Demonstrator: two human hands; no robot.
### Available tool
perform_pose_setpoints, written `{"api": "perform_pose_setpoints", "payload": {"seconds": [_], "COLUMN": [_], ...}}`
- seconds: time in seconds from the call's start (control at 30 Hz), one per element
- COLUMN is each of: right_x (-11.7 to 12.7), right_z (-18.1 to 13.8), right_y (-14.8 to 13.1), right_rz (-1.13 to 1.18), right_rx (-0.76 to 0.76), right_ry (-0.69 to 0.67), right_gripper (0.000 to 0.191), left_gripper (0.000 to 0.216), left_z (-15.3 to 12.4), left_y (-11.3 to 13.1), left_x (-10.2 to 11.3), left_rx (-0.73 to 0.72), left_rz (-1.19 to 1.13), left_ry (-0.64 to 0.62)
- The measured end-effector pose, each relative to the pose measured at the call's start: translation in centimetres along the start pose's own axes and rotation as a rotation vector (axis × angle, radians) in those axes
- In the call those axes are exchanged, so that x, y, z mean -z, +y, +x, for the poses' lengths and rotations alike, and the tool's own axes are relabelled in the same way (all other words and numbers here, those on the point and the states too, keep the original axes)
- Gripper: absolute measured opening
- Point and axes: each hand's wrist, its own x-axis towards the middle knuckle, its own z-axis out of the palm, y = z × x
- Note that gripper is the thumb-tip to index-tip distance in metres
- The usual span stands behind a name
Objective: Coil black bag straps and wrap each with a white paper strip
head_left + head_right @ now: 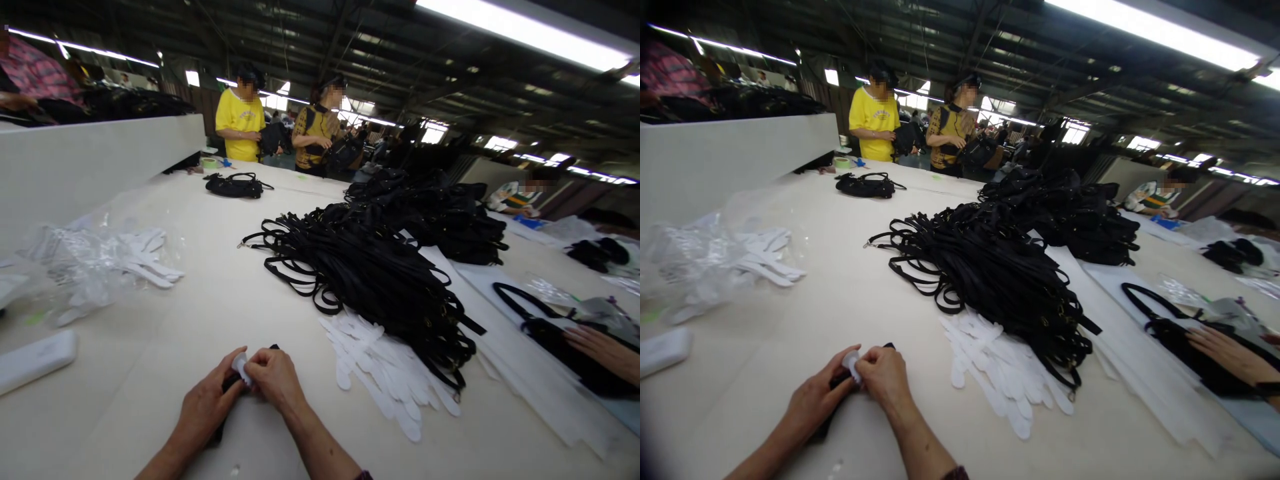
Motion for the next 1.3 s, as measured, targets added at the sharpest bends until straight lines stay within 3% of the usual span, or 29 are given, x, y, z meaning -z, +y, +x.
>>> {"api": "perform_pose_setpoints", "payload": {"seconds": [0.33, 0.73, 1.0, 1.3], "right_x": [0.1, -0.8, -1.1, -0.5], "right_z": [0.2, 0.2, -0.1, 0.5], "right_y": [0.1, 0.4, -1.3, -1.2], "right_rz": [0.003, 0.078, -0.079, -0.290], "right_rx": [-0.030, -0.011, 0.052, 0.176], "right_ry": [-0.004, 0.012, 0.091, 0.132], "right_gripper": [0.014, 0.016, 0.017, 0.021], "left_gripper": [0.043, 0.050, 0.051, 0.051], "left_z": [-0.1, -0.1, 0.0, 0.2], "left_y": [-0.5, -1.6, -1.5, -0.7], "left_x": [-0.4, -1.3, -1.2, -0.9], "left_rx": [-0.038, -0.105, -0.152, -0.212], "left_rz": [0.026, 0.031, 0.001, -0.022], "left_ry": [0.042, 0.092, 0.109, 0.110]}}
